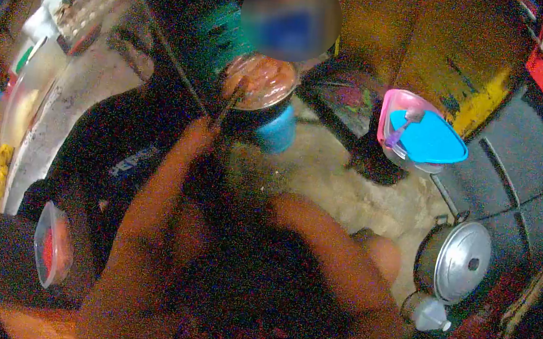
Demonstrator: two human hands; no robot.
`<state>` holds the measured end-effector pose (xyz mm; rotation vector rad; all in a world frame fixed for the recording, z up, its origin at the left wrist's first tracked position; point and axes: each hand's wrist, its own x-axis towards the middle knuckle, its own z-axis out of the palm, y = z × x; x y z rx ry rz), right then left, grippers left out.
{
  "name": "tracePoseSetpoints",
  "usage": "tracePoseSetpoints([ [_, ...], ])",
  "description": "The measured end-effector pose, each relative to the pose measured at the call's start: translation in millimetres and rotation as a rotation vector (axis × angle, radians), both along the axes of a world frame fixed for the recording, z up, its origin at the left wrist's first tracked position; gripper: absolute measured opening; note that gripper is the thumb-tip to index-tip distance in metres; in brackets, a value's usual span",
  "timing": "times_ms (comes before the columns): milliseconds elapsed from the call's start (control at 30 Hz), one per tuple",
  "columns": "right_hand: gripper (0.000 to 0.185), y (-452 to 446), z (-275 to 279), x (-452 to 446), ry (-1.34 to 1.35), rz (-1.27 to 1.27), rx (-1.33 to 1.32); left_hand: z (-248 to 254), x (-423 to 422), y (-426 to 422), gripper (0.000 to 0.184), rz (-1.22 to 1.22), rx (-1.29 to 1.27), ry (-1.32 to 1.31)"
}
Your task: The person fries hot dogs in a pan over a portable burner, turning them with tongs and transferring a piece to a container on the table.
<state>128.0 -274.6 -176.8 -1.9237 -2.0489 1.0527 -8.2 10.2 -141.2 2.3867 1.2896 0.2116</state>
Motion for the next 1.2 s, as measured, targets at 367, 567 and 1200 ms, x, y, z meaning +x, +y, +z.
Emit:
tracePoseSetpoints([
  [367, 0.049, -5, 21, -4, -0.031, -0.140, -0.075, 4, -15, 0, 0.034, -0.057, 0.093, -0.082],
  [567, 0.047, -2, 12, -5, -0.019, -0.178, -0.124, 28, -25, 5, 0.033, 0.012, 0.075, -0.053],
  [1200, 0.048, 0, 39, -6, 0.044, -0.105, -0.103, 37, -23, 2, 0.029, -0.024, -0.541, -0.292],
])
